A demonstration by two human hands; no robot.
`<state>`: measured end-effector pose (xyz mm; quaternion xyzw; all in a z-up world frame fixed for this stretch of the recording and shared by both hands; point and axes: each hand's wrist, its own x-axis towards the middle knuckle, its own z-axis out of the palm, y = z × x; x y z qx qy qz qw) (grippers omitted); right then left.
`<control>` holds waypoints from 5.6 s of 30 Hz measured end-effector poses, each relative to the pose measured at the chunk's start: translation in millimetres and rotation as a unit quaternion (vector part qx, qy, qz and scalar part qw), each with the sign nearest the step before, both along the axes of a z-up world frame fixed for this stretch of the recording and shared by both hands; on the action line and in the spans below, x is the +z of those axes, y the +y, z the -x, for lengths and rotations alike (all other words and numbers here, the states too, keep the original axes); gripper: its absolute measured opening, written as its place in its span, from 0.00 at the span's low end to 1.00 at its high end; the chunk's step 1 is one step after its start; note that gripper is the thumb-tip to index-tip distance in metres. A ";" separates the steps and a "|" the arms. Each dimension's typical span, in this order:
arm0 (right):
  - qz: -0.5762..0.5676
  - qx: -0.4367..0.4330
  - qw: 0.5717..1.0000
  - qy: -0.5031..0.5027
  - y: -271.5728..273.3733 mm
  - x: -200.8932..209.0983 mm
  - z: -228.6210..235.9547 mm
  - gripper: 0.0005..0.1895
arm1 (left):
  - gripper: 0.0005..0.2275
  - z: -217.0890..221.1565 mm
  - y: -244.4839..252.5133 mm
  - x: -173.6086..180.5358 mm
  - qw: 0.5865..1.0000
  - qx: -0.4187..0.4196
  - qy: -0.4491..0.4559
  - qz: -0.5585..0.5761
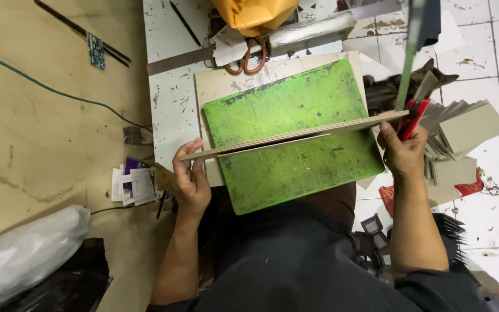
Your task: Cutting cardboard pieces to size using a utility knife and a metal ruler on a cutting mat.
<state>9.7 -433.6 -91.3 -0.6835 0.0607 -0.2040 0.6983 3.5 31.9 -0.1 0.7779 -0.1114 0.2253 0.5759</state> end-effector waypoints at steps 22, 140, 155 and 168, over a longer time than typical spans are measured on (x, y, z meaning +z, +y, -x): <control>0.294 -0.001 0.897 0.331 -4.3 50.7 -33.6 0.11 | 0.08 -40.8 21.4 -48.2 0.932 -0.004 0.361 0.037; 0.602 0.434 0.670 -0.004 172.7 70.4 -70.3 0.70 | 0.36 64.4 18.3 -95.6 0.957 -0.034 0.269 0.104; 0.555 0.439 0.706 -0.008 167.6 129.5 -57.1 0.62 | 0.33 57.0 20.6 -40.8 0.962 -0.023 0.273 -0.004; 0.666 0.054 0.741 0.071 99.5 38.3 -49.8 0.33 | 0.23 -44.1 -49.6 -7.1 0.940 -0.184 -0.021 -0.285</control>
